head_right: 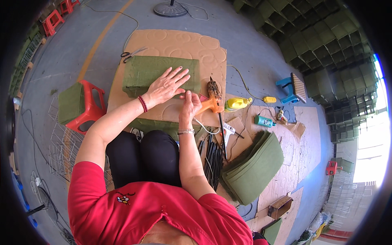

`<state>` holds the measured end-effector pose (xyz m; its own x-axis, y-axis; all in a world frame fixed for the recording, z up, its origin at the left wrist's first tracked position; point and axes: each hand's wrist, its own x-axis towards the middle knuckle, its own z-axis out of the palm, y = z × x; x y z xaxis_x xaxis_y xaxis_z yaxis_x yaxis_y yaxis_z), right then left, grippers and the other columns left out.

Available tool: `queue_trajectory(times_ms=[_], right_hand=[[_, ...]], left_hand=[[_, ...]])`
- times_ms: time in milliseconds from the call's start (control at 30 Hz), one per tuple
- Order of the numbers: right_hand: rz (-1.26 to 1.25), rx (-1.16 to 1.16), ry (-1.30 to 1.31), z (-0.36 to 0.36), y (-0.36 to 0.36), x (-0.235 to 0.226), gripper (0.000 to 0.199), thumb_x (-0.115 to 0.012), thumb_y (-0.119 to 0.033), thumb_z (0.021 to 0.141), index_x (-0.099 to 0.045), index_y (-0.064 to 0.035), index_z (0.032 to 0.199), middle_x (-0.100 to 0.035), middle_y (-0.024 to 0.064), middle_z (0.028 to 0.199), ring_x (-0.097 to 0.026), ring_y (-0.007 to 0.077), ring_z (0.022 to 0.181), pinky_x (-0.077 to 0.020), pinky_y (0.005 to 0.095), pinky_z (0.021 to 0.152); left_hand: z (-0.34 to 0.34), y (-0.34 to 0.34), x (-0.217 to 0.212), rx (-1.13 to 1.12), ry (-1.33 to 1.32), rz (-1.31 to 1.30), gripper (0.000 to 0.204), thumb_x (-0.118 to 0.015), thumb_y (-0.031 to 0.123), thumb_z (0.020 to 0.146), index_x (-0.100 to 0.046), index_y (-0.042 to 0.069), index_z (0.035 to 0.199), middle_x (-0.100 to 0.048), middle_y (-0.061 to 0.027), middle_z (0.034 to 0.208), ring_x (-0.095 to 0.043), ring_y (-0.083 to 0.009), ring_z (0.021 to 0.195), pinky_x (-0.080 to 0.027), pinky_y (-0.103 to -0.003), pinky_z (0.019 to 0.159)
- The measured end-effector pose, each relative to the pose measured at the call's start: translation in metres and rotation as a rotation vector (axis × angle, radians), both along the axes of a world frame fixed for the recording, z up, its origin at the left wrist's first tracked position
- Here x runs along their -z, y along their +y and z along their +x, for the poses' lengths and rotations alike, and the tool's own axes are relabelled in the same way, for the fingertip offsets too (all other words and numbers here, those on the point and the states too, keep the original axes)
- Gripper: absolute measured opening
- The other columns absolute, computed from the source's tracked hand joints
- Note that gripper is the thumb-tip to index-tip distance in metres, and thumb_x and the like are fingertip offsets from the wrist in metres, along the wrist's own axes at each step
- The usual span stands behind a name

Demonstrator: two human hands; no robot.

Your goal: Using a hot glue gun to attach green fabric covers to a wire frame box.

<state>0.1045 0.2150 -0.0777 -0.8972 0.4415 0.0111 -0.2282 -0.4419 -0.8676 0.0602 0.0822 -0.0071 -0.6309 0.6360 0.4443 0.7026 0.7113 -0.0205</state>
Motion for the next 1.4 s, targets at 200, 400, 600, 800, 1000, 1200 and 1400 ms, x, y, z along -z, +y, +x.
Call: queue_trajectory(times_ms=[200,400,600,800,1000,1200,1400], right_hand=[[0.002,0.019,-0.009,0.006,-0.003,-0.007,0.015,-0.067,-0.015,0.092,-0.064,-0.0035,0.083,-0.065,0.0032,0.071,-0.058,0.0075,0.059,-0.0352,0.0177,0.052],[0.022,0.028,-0.037,0.006,0.014,-0.008,0.015,-0.069,-0.014,0.09,-0.064,-0.0022,0.082,-0.064,0.0036,0.072,-0.056,0.0086,0.059,-0.0388,0.019,0.054],[0.062,0.115,0.047,0.0,0.01,-0.004,0.017,-0.067,-0.01,0.091,-0.06,-0.0015,0.078,-0.063,0.0046,0.073,-0.057,0.0116,0.06,-0.044,0.0223,0.059],[0.081,0.014,-0.014,0.007,0.011,-0.007,0.016,-0.065,-0.015,0.093,-0.061,-0.002,0.084,-0.064,0.0055,0.076,-0.059,0.0125,0.062,-0.0436,0.0225,0.06],[0.775,0.292,0.146,0.015,0.016,-0.035,0.031,-0.056,-0.008,0.093,-0.054,0.002,0.122,-0.059,0.0142,0.119,-0.059,0.023,0.103,-0.0476,0.0326,0.084],[1.628,0.082,0.344,-0.041,0.003,-0.077,0.062,-0.053,-0.034,0.092,-0.039,0.0014,0.14,-0.046,0.0203,0.141,-0.046,0.0343,0.127,-0.0375,0.043,0.104],[1.764,-0.011,0.359,-0.044,-0.003,-0.062,0.074,-0.041,-0.054,0.093,-0.036,0.0017,0.142,-0.05,0.0193,0.137,-0.048,0.032,0.127,-0.0381,0.0449,0.102]], left_hand=[[0.001,-0.002,0.002,-0.033,-0.007,-0.021,0.057,-0.046,0.043,0.096,-0.042,0.01,0.143,-0.036,-0.0086,0.151,-0.032,-0.0272,0.14,-0.027,-0.046,0.115],[0.004,0.001,0.002,-0.036,0.034,-0.019,0.058,-0.048,0.043,0.095,-0.042,0.01,0.142,-0.037,-0.0083,0.151,-0.032,-0.027,0.14,-0.028,-0.045,0.115],[0.002,0.005,0.003,-0.046,0.055,-0.048,0.059,-0.049,0.044,0.094,-0.043,0.009,0.142,-0.037,-0.0082,0.15,-0.034,-0.0266,0.139,-0.03,-0.044,0.114],[0.0,0.001,0.008,-0.07,0.074,-0.054,0.059,-0.05,0.044,0.094,-0.043,0.009,0.141,-0.038,-0.0084,0.15,-0.035,-0.0267,0.138,-0.031,-0.044,0.113],[0.003,-0.004,0.01,-0.092,0.072,-0.059,0.061,-0.048,0.045,0.094,-0.041,0.007,0.142,-0.038,-0.0095,0.15,-0.035,-0.0268,0.138,-0.031,-0.044,0.113],[0.001,0.005,0.005,-0.162,0.149,-0.212,0.056,-0.046,0.028,0.095,-0.037,-0.001,0.142,-0.037,-0.0177,0.149,-0.035,-0.0285,0.138,-0.029,-0.043,0.114],[-0.001,-0.021,0.012,-0.1,0.03,-0.13,0.066,-0.048,0.031,0.094,-0.029,-0.004,0.145,-0.031,-0.0205,0.152,-0.03,-0.0305,0.141,-0.022,-0.042,0.118]])
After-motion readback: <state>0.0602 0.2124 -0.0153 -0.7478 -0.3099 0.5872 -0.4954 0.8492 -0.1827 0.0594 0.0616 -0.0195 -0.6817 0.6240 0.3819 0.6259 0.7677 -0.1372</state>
